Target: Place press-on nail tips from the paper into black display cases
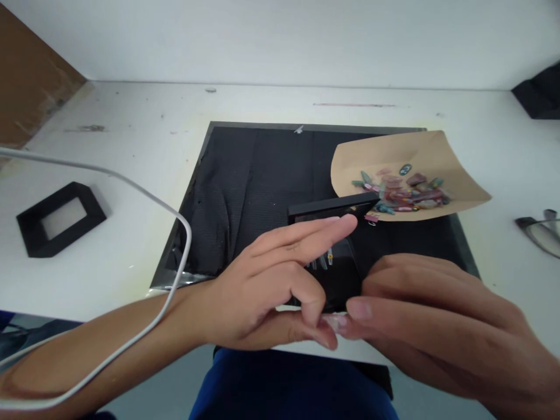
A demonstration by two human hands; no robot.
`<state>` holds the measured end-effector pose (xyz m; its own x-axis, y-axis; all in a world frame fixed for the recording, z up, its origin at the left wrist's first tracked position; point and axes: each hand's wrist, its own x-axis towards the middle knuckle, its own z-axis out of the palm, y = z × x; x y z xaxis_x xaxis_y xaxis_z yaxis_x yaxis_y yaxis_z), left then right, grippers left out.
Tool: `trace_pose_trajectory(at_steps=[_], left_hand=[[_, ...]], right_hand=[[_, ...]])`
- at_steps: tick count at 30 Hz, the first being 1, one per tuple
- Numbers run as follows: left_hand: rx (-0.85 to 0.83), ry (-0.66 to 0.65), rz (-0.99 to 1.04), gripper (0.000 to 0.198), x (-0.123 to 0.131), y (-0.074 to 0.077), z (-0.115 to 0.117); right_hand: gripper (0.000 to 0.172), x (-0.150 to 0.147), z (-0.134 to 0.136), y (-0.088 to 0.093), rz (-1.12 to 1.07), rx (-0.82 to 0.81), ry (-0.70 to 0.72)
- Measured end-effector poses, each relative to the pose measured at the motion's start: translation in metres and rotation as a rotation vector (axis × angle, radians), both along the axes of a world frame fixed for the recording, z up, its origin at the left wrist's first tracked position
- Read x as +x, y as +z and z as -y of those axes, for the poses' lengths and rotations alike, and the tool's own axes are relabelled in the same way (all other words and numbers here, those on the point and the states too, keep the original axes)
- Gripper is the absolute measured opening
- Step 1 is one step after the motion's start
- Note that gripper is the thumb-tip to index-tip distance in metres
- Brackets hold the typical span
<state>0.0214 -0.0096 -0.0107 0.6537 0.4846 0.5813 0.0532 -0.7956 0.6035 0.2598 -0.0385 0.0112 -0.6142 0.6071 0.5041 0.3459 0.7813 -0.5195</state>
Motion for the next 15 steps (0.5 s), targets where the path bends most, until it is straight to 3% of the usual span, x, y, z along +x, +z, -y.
trace_pose_trajectory(at_steps=[6, 11, 15], left_hand=[[-0.049, -0.051, -0.023, 0.016, 0.0025, 0.0013, -0.0005], [-0.090, -0.042, -0.015, 0.022, 0.0022, 0.0027, -0.0020], [-0.095, -0.114, -0.058, 0.025, 0.0018, 0.0057, -0.0039]], right_hand=[[0.017, 0.0014, -0.0008, -0.0093, 0.002, 0.030, 0.025], [0.009, -0.0011, -0.0042, -0.0052, 0.033, 0.032, 0.085], [0.008, -0.0033, -0.0055, -0.0038, 0.024, -0.006, 0.158]])
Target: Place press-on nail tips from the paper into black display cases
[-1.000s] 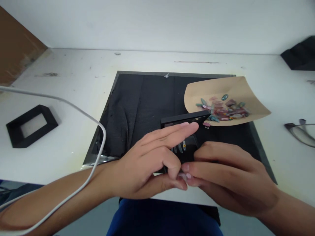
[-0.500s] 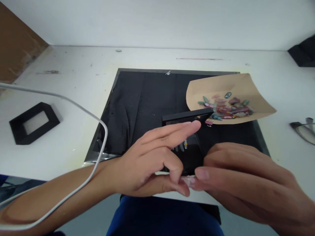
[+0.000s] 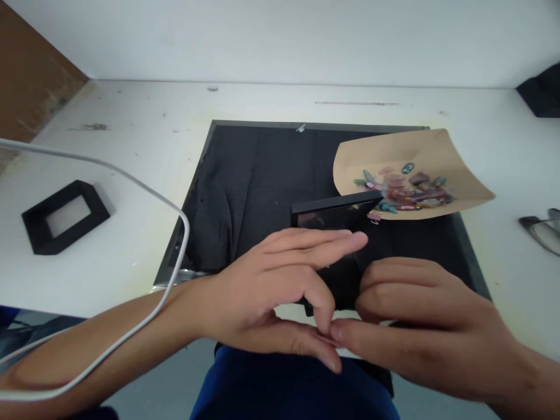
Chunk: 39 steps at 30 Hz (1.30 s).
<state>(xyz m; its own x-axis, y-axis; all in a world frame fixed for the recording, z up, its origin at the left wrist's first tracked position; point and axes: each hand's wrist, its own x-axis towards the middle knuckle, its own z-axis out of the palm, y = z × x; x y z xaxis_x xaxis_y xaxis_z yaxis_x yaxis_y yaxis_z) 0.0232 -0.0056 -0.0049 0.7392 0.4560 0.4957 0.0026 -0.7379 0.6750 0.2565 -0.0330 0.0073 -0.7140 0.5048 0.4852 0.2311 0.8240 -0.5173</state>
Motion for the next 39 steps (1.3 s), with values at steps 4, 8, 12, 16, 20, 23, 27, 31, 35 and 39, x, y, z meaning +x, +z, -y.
trace_pose_trajectory(at_steps=[4, 8, 12, 16, 20, 23, 27, 31, 35, 39], left_hand=[[-0.031, -0.067, -0.010, 0.023, 0.001, 0.003, 0.000], [-0.080, -0.090, -0.035, 0.022, 0.003, 0.005, 0.002], [-0.088, -0.125, -0.044, 0.023, 0.004, 0.004, 0.003], [-0.054, -0.129, -0.041, 0.026, 0.005, 0.002, 0.002], [-0.014, -0.072, -0.024, 0.027, 0.004, 0.000, 0.003], [-0.004, -0.069, -0.015, 0.032, 0.004, -0.001, 0.004], [0.011, -0.063, 0.009, 0.034, 0.005, -0.002, 0.003], [0.005, -0.040, 0.061, 0.034, 0.006, -0.002, 0.000], [-0.003, -0.020, 0.091, 0.028, 0.005, -0.002, 0.000], [-0.025, -0.040, 0.069, 0.026, 0.004, -0.003, 0.000]], right_hand=[[0.009, 0.001, 0.002, -0.004, -0.029, -0.045, 0.007], [0.011, 0.002, 0.005, -0.007, -0.037, -0.076, 0.023], [0.014, 0.003, 0.007, -0.006, -0.008, -0.075, 0.043], [0.017, 0.004, 0.009, -0.006, 0.006, -0.093, 0.028], [0.016, 0.005, 0.012, -0.005, 0.025, -0.108, 0.035], [0.015, 0.005, 0.013, -0.004, 0.034, -0.071, -0.008], [0.013, 0.004, 0.011, -0.002, 0.036, -0.025, -0.022], [0.011, 0.004, 0.008, -0.001, 0.015, -0.026, 0.015], [0.010, 0.003, 0.007, 0.000, 0.031, -0.012, 0.011], [0.011, 0.001, 0.006, -0.001, 0.000, 0.005, 0.005]])
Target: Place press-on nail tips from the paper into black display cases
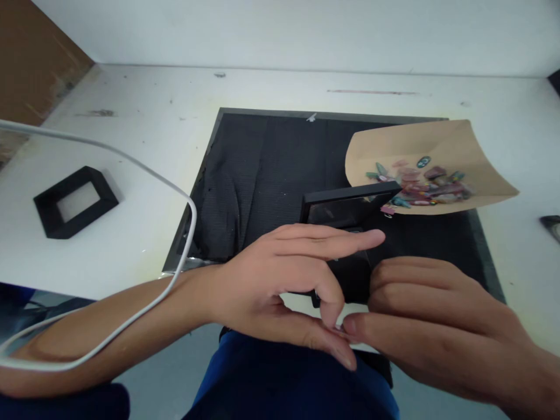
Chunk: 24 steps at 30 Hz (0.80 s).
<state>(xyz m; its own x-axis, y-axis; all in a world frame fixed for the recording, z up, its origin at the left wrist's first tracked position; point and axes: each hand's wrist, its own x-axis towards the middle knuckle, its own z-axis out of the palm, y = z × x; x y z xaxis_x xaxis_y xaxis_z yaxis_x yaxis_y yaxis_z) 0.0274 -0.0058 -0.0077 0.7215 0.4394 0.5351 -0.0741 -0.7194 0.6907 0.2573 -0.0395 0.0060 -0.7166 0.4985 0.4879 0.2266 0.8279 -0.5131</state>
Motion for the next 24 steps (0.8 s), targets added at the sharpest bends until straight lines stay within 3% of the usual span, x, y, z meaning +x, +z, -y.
trace_pose_trajectory(at_steps=[13, 19, 24], left_hand=[[0.034, -0.040, 0.033, 0.030, 0.001, -0.004, -0.001], [0.009, 0.074, 0.172, 0.034, -0.005, -0.006, 0.000], [0.027, 0.140, 0.181, 0.036, -0.007, -0.001, 0.003]], right_hand=[[0.010, 0.001, -0.001, -0.005, -0.006, 0.008, 0.010], [0.011, 0.002, -0.001, -0.003, -0.028, 0.046, -0.015], [0.012, 0.018, -0.006, 0.008, 0.010, 0.046, -0.179]])
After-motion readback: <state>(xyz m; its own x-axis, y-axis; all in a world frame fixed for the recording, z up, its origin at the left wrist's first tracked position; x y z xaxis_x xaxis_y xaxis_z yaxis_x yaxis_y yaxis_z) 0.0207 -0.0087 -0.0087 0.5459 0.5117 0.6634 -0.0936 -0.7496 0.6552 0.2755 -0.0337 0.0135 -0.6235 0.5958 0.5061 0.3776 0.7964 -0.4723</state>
